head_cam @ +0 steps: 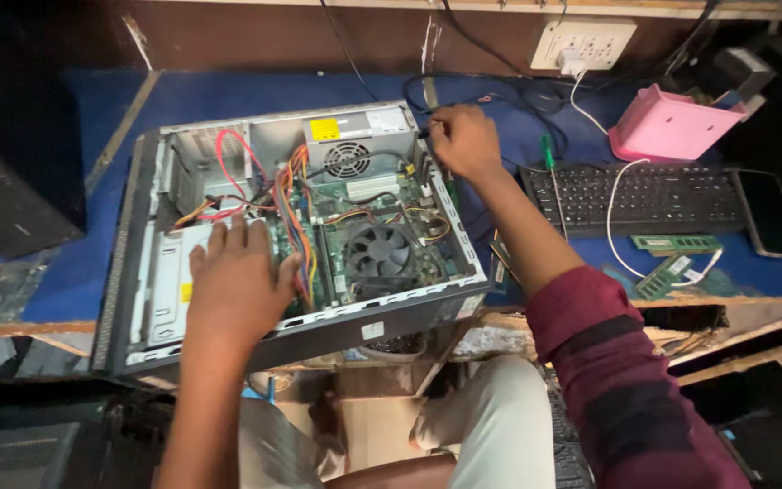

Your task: The person removes two RAM modules from a desktop computer, places them on the table, and then installs them back into the motherboard slots. The person handles the RAM sticks and internal cables with both hands.

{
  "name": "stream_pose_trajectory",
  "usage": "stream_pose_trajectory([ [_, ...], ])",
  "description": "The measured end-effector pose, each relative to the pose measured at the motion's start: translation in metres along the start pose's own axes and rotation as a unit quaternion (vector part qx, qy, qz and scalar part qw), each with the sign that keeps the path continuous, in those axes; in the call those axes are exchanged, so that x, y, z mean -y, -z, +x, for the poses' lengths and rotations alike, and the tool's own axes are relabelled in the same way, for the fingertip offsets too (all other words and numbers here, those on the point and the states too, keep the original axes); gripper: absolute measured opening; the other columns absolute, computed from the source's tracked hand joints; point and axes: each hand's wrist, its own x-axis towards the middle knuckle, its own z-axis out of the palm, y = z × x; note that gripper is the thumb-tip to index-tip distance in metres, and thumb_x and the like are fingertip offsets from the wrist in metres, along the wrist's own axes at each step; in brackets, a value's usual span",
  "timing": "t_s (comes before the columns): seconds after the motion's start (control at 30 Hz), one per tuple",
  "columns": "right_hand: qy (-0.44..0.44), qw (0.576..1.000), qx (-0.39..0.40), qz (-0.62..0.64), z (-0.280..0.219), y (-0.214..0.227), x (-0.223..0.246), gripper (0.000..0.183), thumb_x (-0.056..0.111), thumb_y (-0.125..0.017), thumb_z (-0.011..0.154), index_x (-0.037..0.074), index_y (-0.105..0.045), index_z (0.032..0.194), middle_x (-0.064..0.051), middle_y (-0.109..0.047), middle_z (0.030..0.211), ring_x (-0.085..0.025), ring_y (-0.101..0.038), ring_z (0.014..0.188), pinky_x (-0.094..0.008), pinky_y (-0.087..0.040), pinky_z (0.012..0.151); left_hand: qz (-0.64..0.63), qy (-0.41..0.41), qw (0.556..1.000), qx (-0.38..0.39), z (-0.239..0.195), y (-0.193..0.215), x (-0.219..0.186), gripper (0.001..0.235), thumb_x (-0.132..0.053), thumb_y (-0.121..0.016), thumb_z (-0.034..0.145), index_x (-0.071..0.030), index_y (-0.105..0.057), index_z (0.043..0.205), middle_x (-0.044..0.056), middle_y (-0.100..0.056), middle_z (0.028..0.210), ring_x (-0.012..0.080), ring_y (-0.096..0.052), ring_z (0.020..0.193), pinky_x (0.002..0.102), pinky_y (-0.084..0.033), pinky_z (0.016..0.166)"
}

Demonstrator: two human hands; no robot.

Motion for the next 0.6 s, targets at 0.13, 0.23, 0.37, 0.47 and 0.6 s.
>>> stream_pose_trajectory([
  [0.13,-0.099,0.986,0.122,0.063,0.014,-0.012,0.018,0.051,0.042,-0.069,0.092,0.006,-0.068,0.128,-0.025,-0.069,0.121,-0.041,-0.064,0.118,-0.047,-0.048,0.102,-0.016,0.011,1.0,0.002,-0.002,0.006,-0.001,0.062,-0.049,-0.064,0.091,0.003,-0.06,0.126,0.028,-0.054,0.142,0.0477,-0.046,0.134,0.067,-0.036,0.102],
  [0.23,-0.088,0.986,0.132,0.054,0.015,-0.024,0.014,0.06,0.034,-0.076,0.075,0.001,-0.067,0.124,-0.026,-0.069,0.118,-0.041,-0.066,0.113,-0.045,-0.051,0.097,-0.035,0.02,0.999,0.013,-0.006,0.007,0.001,0.063,-0.049,-0.063,0.092,0.003,-0.06,0.127,0.028,-0.055,0.141,0.0465,-0.047,0.134,0.067,-0.036,0.103],
  [0.37,-0.116,0.976,0.179,0.032,0.027,-0.029,0.001,0.056,0.022,-0.072,0.064,0.002,-0.071,0.117,-0.023,-0.075,0.109,-0.038,-0.076,0.1,-0.044,-0.058,0.086,-0.041,0.016,0.999,-0.007,-0.005,0.01,0.001,0.063,-0.048,-0.064,0.09,0.002,-0.06,0.129,0.027,-0.056,0.14,0.0458,-0.048,0.133,0.067,-0.036,0.103],
  [0.47,-0.101,0.971,0.175,-0.125,0.04,-0.042,-0.004,0.043,0.021,-0.076,0.07,-0.001,-0.076,0.108,-0.029,-0.071,0.11,-0.043,-0.069,0.106,-0.047,-0.054,0.092,-0.04,0.008,0.999,-0.025,-0.006,0.012,0.0,0.065,-0.049,-0.065,0.09,0.003,-0.06,0.129,0.027,-0.057,0.138,0.0464,-0.048,0.13,0.068,-0.036,0.1],
  [0.6,-0.108,0.973,0.121,-0.162,0.048,-0.059,-0.007,0.036,0.017,-0.069,0.075,-0.001,-0.076,0.106,-0.028,-0.07,0.111,-0.043,-0.068,0.108,-0.047,-0.054,0.094,-0.046,0.004,0.999,-0.019,-0.006,0.017,0.0,0.064,-0.048,-0.066,0.09,0.003,-0.06,0.129,0.024,-0.06,0.135,0.0434,-0.051,0.129,0.068,-0.037,0.101],
])
